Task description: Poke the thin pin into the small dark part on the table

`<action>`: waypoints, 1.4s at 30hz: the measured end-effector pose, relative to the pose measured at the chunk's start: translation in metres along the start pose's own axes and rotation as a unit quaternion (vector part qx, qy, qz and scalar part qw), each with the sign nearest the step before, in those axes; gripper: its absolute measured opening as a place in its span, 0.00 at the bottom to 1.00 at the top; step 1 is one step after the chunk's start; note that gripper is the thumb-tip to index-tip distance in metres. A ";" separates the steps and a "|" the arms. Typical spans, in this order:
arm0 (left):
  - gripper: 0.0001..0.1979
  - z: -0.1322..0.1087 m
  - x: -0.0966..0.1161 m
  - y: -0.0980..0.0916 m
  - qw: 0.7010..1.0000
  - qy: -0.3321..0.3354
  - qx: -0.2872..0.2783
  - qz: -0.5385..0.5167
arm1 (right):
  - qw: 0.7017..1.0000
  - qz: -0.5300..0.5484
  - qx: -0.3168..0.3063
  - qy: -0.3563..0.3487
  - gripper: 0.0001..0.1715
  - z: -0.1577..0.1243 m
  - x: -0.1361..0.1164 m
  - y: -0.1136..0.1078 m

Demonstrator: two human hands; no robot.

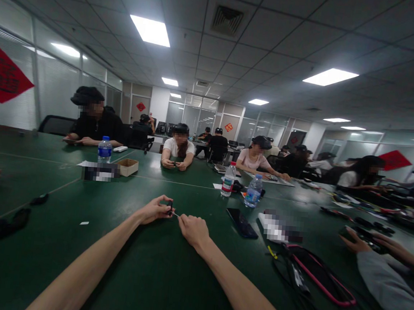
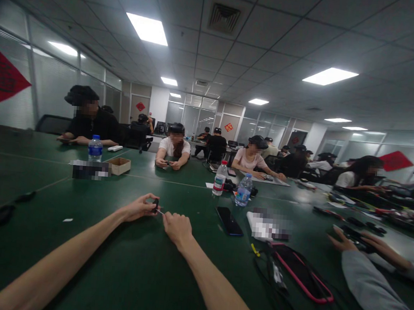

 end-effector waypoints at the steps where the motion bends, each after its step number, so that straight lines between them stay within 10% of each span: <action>1: 0.23 -0.001 0.001 0.002 1.000 -0.001 -0.009 0.000 | 0.999 0.005 -0.001 0.032 0.28 0.003 0.009 0.000; 5: 0.26 -0.001 0.002 -0.001 1.000 0.011 0.005 -0.016 | 0.994 0.012 -0.019 0.105 0.27 0.010 0.040 0.005; 17: 0.27 0.000 0.004 -0.002 0.999 0.023 0.011 -0.042 | 0.997 0.000 -0.020 -0.080 0.28 0.000 -0.005 0.001; 42: 0.24 0.005 -0.002 -0.015 0.998 0.033 0.040 0.021 | 1.000 -0.008 -0.012 -0.011 0.30 -0.002 -0.008 0.009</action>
Point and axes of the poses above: each hand's wrist, its own z-axis towards the middle knuckle, its own y-axis out of the palm, x = y × z, the point moved 10 cm from there along z, towards the middle knuckle, and after that the axes turned 9 degrees about y, right-handed, at the moved point
